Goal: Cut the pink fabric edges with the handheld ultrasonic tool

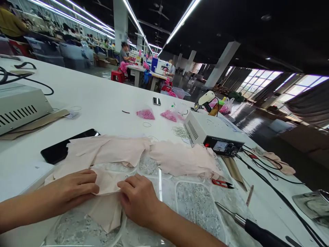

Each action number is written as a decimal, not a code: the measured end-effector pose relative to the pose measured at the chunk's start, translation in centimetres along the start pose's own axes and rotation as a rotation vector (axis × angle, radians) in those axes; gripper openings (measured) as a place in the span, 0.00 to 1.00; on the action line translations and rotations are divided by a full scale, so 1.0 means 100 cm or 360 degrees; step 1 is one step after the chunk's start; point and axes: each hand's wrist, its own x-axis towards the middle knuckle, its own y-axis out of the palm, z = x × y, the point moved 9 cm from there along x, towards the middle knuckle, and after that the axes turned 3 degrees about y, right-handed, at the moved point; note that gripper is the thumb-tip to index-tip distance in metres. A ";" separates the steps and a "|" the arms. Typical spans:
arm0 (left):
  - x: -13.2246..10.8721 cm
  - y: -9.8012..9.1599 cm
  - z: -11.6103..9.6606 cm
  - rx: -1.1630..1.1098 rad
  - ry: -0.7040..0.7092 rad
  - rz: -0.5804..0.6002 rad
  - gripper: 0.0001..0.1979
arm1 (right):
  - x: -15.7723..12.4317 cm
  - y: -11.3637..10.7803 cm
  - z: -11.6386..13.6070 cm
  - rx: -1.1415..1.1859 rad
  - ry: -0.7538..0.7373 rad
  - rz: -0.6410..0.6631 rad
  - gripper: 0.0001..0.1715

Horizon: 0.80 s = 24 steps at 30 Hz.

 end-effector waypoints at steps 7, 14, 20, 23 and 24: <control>-0.006 -0.024 0.031 0.0112 0.0195 0.0018 0.17 | 0.009 -0.025 0.014 -0.0175 -0.0263 -0.0269 0.17; -0.026 -0.006 -0.006 -0.0010 0.0388 0.0225 0.22 | -0.030 0.009 0.054 -0.0054 -0.0403 0.0023 0.12; -0.032 -0.008 -0.010 0.0057 0.0378 0.0245 0.24 | -0.032 0.017 0.051 -0.0069 -0.0387 0.0031 0.10; -0.035 -0.007 -0.010 0.0129 0.0337 0.0257 0.24 | -0.034 0.020 0.050 -0.0078 -0.0395 0.0066 0.07; -0.037 -0.006 -0.010 0.0149 0.0317 0.0257 0.23 | -0.036 0.022 0.049 -0.0098 -0.0409 0.0071 0.07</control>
